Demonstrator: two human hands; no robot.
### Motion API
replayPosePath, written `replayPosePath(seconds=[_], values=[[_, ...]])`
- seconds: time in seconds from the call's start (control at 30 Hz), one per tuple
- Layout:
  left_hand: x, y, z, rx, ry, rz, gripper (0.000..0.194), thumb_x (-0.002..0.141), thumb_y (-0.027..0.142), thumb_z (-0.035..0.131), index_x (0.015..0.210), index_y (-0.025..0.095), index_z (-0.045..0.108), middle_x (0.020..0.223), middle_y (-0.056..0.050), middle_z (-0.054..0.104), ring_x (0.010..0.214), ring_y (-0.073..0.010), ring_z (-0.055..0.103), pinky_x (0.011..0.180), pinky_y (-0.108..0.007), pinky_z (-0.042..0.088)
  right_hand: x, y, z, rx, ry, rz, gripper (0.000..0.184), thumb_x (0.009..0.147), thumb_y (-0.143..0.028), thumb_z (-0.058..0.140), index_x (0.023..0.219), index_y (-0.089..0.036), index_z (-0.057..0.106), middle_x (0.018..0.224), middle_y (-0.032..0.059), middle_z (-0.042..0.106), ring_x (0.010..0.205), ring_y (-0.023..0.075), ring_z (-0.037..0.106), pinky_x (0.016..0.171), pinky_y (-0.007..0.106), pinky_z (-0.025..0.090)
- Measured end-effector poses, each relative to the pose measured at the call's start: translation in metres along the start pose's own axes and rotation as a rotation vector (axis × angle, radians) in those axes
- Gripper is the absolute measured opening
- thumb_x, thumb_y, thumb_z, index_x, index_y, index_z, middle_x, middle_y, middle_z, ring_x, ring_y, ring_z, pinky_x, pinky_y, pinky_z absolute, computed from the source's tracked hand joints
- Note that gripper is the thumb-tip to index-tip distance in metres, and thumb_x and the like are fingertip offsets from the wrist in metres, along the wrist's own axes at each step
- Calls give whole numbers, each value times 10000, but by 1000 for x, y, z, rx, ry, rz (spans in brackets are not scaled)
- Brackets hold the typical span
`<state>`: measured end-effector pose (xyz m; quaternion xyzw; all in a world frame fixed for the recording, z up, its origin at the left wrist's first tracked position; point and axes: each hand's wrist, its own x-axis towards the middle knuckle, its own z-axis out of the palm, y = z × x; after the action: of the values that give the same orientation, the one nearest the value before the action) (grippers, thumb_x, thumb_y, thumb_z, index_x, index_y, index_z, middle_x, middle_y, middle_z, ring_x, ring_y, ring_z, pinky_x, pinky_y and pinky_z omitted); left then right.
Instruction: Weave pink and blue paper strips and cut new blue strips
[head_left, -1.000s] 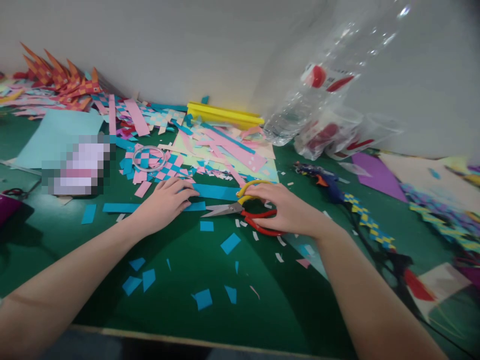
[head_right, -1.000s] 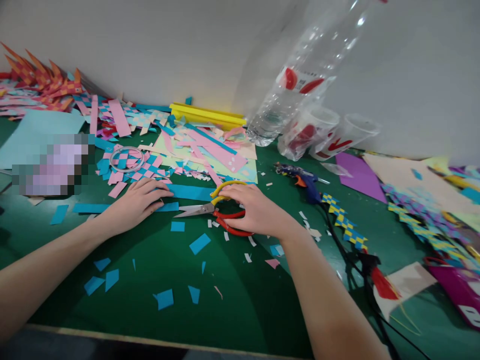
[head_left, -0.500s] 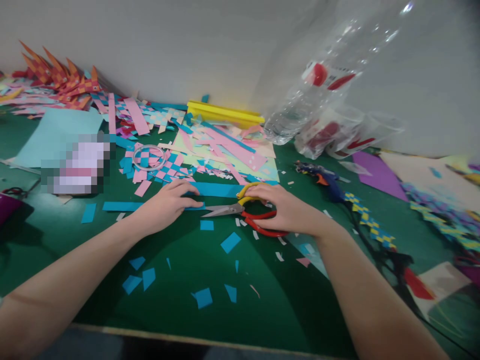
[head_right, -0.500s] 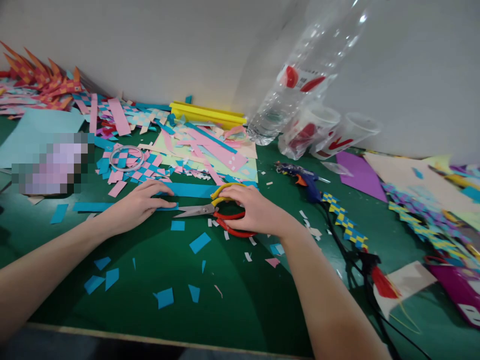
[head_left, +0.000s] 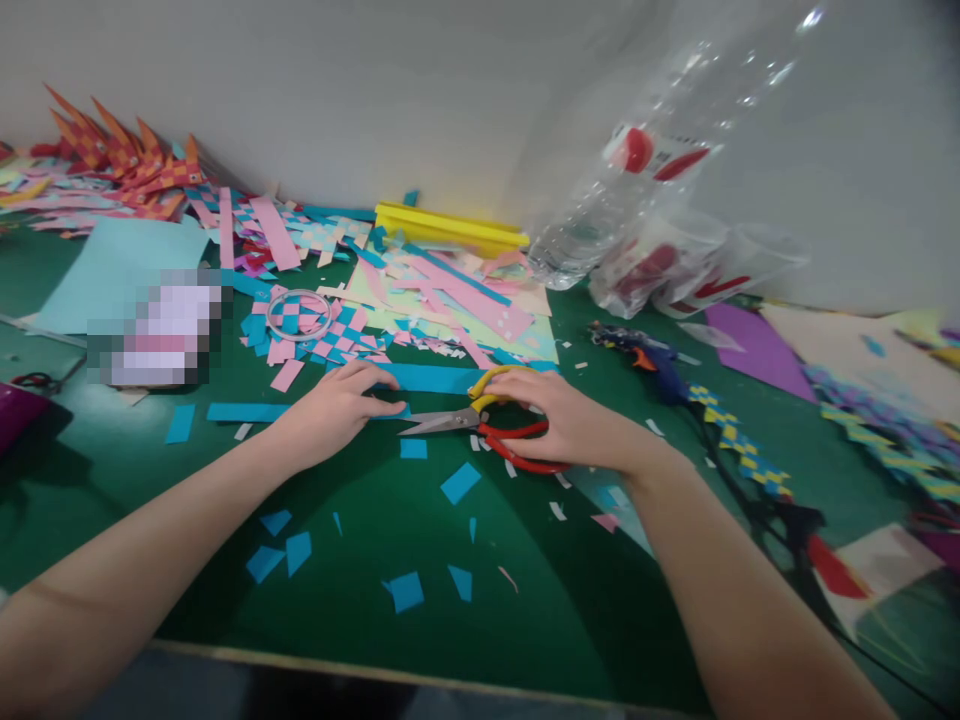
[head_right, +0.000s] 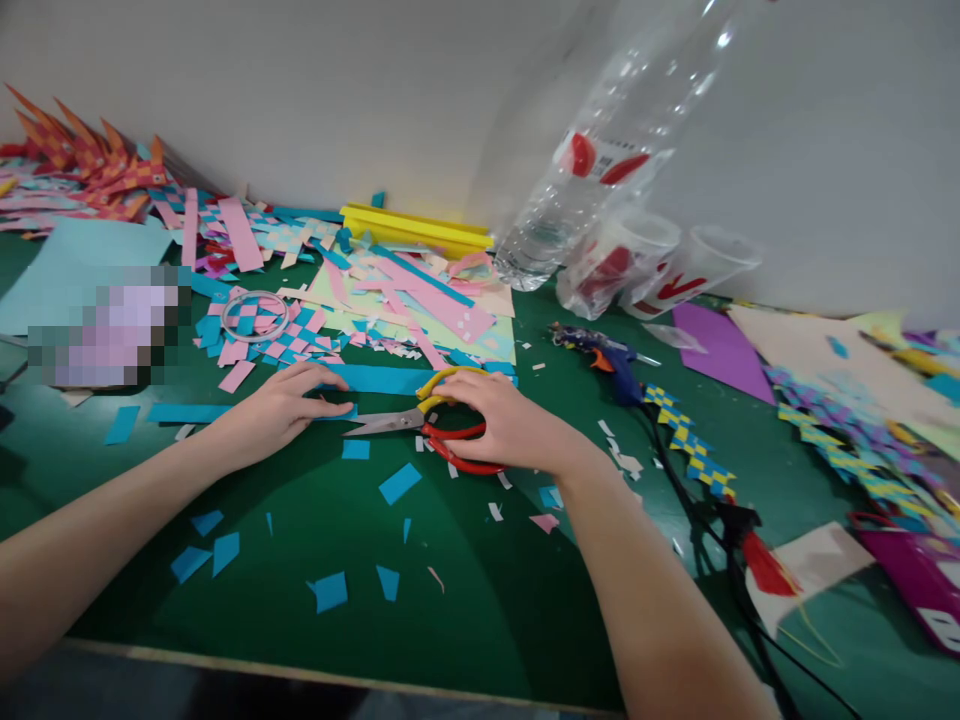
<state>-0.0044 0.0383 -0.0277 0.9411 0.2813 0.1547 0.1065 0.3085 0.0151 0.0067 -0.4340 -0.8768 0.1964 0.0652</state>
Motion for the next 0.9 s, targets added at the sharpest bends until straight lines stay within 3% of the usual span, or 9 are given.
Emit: replayPosePath(seconds=[0.2,0.43,0.9], values=[[0,3,-2,-25,3,-18,547,857,-47,296,1187,217,642,1237,-89,547,1172,-222,447,980,-436,413,0,-11,-1,-21,15,39,398,805,-464,602,1152,-270,574,1294,69,579,1284,309,458,1021,518,381],[0,7,-2,-33,-23,-72,560,830,-57,291,1189,210,628,1249,-87,530,1232,-241,404,1012,-475,382,3,-21,3,-53,-2,36,372,800,-386,591,1150,-272,538,1260,81,582,1270,321,445,967,513,390],[0,7,0,39,-33,-61,485,881,2,333,1178,235,637,1275,-87,524,1239,-253,420,1006,-481,383,4,-14,7,-24,22,-6,429,772,-377,621,1183,-275,558,1200,77,601,1194,315,498,924,471,405]])
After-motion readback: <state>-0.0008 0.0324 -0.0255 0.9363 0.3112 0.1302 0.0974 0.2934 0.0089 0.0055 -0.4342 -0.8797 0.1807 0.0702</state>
